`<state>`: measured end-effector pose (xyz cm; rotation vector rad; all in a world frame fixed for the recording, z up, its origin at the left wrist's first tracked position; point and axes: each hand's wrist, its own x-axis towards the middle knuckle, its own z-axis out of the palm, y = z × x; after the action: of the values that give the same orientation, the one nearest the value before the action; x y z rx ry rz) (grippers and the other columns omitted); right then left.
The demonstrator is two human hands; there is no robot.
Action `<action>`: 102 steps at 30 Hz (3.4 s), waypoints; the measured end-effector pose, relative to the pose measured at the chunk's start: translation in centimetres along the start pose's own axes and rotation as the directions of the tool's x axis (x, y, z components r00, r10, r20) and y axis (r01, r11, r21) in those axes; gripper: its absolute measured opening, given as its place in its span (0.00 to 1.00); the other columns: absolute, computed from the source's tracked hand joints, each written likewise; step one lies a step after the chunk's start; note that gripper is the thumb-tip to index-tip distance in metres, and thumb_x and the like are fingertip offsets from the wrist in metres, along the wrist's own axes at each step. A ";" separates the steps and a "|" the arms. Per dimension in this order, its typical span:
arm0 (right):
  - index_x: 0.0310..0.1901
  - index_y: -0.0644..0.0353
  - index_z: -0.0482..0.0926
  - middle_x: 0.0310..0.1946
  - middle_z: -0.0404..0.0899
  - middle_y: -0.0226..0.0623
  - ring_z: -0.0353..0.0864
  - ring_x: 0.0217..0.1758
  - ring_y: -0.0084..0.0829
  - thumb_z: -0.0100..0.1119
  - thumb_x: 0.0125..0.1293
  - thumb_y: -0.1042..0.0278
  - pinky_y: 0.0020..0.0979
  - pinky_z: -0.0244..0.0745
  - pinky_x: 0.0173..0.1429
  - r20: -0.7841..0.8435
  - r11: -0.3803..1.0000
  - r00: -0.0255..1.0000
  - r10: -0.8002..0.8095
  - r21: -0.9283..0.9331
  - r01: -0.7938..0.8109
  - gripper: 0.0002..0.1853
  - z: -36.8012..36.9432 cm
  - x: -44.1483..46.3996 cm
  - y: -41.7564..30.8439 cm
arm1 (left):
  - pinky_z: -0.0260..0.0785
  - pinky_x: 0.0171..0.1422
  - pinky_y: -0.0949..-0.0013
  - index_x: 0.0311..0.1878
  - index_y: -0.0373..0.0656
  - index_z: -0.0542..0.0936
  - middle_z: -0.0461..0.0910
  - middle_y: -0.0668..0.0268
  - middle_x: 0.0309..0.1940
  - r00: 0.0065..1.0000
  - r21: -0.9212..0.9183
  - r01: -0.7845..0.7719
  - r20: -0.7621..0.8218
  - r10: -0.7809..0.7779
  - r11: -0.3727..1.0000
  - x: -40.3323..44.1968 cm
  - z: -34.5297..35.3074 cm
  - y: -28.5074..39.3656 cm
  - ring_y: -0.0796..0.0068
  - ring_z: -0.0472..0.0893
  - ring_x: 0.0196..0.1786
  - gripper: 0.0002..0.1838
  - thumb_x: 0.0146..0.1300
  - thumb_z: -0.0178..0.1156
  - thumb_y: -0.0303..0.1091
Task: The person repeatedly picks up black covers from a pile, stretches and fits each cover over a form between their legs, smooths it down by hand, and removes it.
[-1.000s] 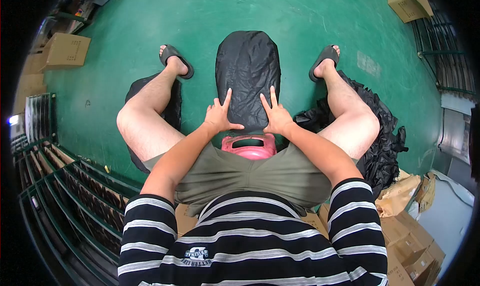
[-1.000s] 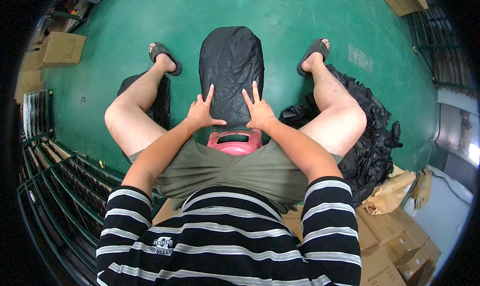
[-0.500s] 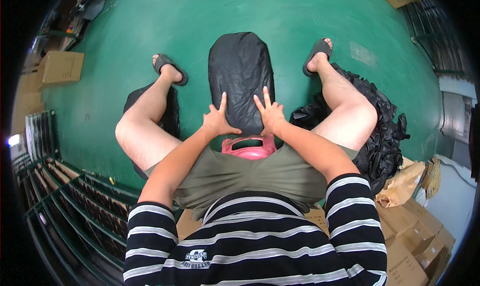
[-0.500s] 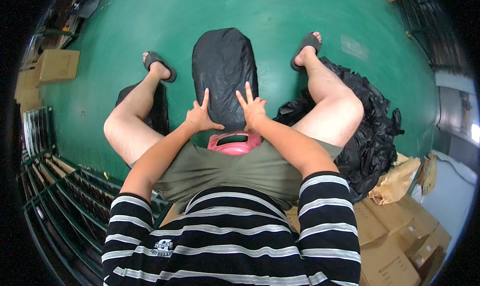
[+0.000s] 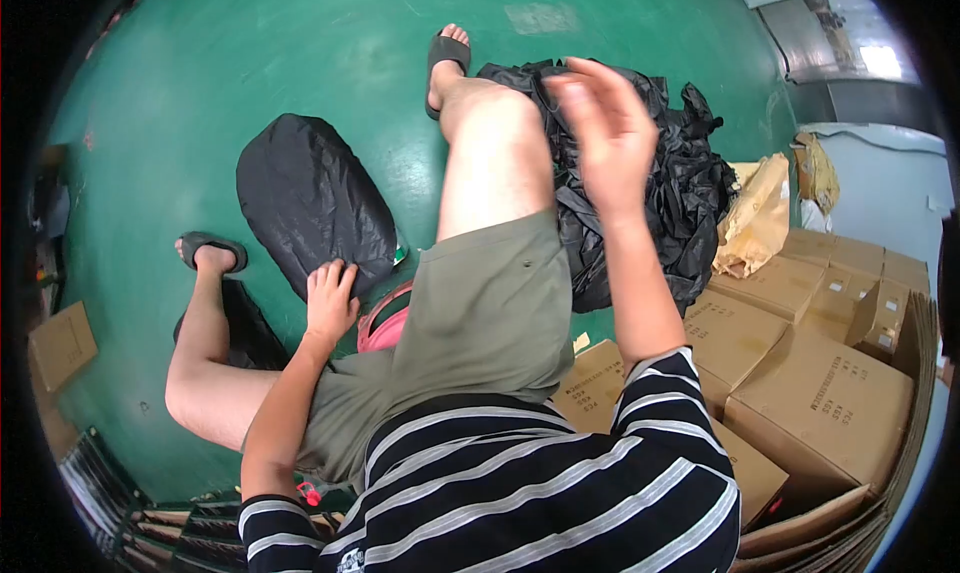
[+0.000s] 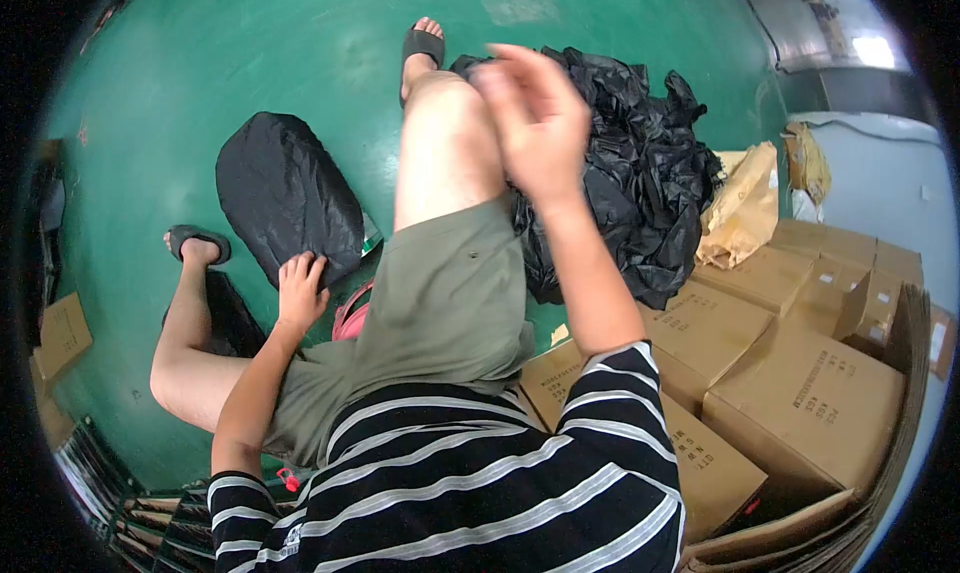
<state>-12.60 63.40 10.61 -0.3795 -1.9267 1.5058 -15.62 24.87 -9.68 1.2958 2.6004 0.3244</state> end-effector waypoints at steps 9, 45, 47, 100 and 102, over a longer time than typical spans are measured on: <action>0.36 0.59 0.81 0.27 0.81 0.30 0.76 0.26 0.20 0.57 0.68 0.57 0.23 0.69 0.29 -0.281 0.555 0.513 0.811 0.093 -0.827 0.13 -13.1 -15.0 24.3 | 0.65 0.48 0.57 0.52 0.44 0.69 0.68 0.59 0.44 0.956 0.162 0.128 0.243 -0.165 0.978 2.4 2.5 2.0 0.57 0.71 0.49 0.32 0.37 0.65 0.21; 0.55 0.54 0.78 0.49 0.77 0.46 0.74 0.54 0.50 0.77 0.40 0.46 0.46 0.70 0.59 -0.395 0.395 0.888 0.233 -0.796 -0.458 0.38 -17.4 -8.3 23.5 | 0.67 0.50 0.55 0.49 0.45 0.66 0.68 0.59 0.45 0.914 0.273 0.270 0.229 -0.335 0.923 3.0 4.6 3.5 0.57 0.74 0.51 0.29 0.44 0.69 0.29; 0.53 0.59 0.80 0.47 0.78 0.50 0.75 0.52 0.50 0.73 0.46 0.43 0.45 0.70 0.58 -0.492 0.447 0.863 0.112 -0.751 -0.486 0.36 -18.4 -7.3 23.1 | 0.70 0.54 0.54 0.52 0.45 0.67 0.69 0.60 0.49 0.861 0.233 0.294 0.355 -0.363 0.927 3.7 2.3 3.9 0.57 0.75 0.54 0.34 0.42 0.75 0.34; 0.47 0.61 0.77 0.33 0.79 0.24 0.72 0.33 0.15 0.62 0.67 0.65 0.20 0.64 0.34 0.554 0.826 0.763 0.334 0.217 -0.519 0.12 29.4 10.5 2.7 | 0.69 0.53 0.74 0.53 0.42 0.76 0.81 0.72 0.44 0.726 -0.972 -0.235 -0.195 -0.659 0.030 13.5 -22.7 -13.7 0.84 0.78 0.44 0.12 0.69 0.57 0.31; 0.43 0.57 0.76 0.34 0.76 0.23 0.72 0.36 0.14 0.62 0.67 0.67 0.20 0.65 0.36 0.567 0.819 0.790 0.232 0.325 -0.473 0.07 28.7 11.2 2.7 | 0.69 0.53 0.73 0.53 0.44 0.76 0.80 0.72 0.47 0.750 -0.966 -0.258 -0.211 -0.626 0.016 13.6 -23.1 -14.1 0.84 0.77 0.46 0.11 0.69 0.57 0.32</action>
<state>-40.02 49.21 8.00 -0.1503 -1.8455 2.4594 -40.99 25.25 6.91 0.1237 1.7276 2.3709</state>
